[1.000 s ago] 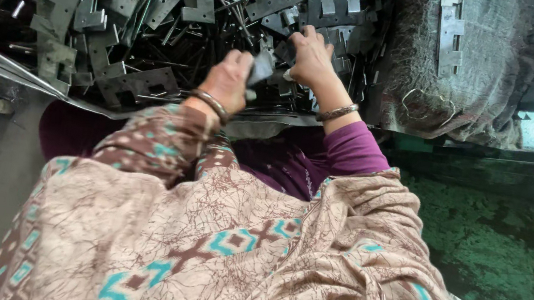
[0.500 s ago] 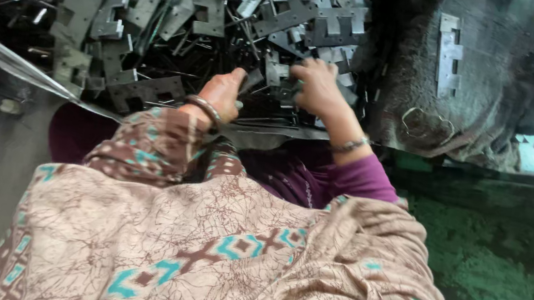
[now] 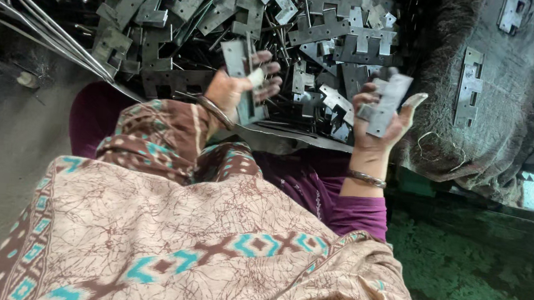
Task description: The person sits and sorts through a large pile of small, grey metal brackets and rods. They pick up the parts with both hands, separate them, and place them into a container or onto a surface to their right.
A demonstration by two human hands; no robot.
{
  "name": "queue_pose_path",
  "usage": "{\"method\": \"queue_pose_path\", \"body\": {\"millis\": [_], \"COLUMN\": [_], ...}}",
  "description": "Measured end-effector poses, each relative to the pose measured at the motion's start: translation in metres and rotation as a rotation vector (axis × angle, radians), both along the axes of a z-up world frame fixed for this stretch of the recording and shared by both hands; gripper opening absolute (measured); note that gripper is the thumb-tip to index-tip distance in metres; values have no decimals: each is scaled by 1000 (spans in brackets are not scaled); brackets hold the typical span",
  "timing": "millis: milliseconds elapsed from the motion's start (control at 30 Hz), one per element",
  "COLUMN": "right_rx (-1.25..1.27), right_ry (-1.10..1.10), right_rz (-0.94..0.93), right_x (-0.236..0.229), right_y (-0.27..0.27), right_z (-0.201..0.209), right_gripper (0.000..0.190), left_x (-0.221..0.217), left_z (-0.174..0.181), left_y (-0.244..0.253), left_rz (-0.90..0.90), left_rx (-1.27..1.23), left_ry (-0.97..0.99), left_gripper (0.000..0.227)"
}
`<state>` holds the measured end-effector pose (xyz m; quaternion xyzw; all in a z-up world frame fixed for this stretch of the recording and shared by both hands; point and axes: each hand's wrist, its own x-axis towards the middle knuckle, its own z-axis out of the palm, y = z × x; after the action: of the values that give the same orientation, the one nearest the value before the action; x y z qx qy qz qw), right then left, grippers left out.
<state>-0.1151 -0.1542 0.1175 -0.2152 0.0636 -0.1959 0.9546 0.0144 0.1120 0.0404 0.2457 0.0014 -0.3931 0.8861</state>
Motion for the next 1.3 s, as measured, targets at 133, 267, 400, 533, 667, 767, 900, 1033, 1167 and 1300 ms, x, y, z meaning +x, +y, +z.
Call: {"method": "queue_pose_path", "body": {"millis": [133, 267, 400, 533, 667, 767, 900, 1033, 1167, 1300], "right_rx": [-394, -1299, -2036, -1992, -910, -442, -536, -1779, -2297, -2381], "right_ry": [465, 640, 325, 66, 449, 361, 255, 479, 1360, 1308], "right_rz": [58, 231, 194, 87, 139, 70, -293, -953, -752, -588], "right_x": [6, 26, 18, 12, 16, 10, -9, -21, -55, -48], "right_y": [36, 75, 108, 94, 34, -27, -146, -285, -330, -293], "right_z": [23, 9, -1, -10, 3, 32, 46, 15, -18, -18], "right_gripper": [52, 46, 46, 54, 50, 47, 36, 57, 69, 56], "left_x": [-27, -50, -43, -31, -14, 35, 92, 102, 92, 85], "left_z": [-15, -44, -51, -29, 8, 9, -23, -36, -11, 11], "left_y": [-22, -51, -61, -63, -59, -39, -16, -15, -19, -16], "left_rz": [-69, -23, 148, 139, -49, 209, 248, 53, 20, 83], "left_rx": [28, -123, -209, -117, 405, 981, 1314, 1482, 1664, 1726], "left_ry": [108, 270, 341, 259, -617, -1572, -1815, -1885, -1880, -1931], "left_gripper": [50, 40, 39, 29, 56, 71, 65, 57, 73, 83]}}
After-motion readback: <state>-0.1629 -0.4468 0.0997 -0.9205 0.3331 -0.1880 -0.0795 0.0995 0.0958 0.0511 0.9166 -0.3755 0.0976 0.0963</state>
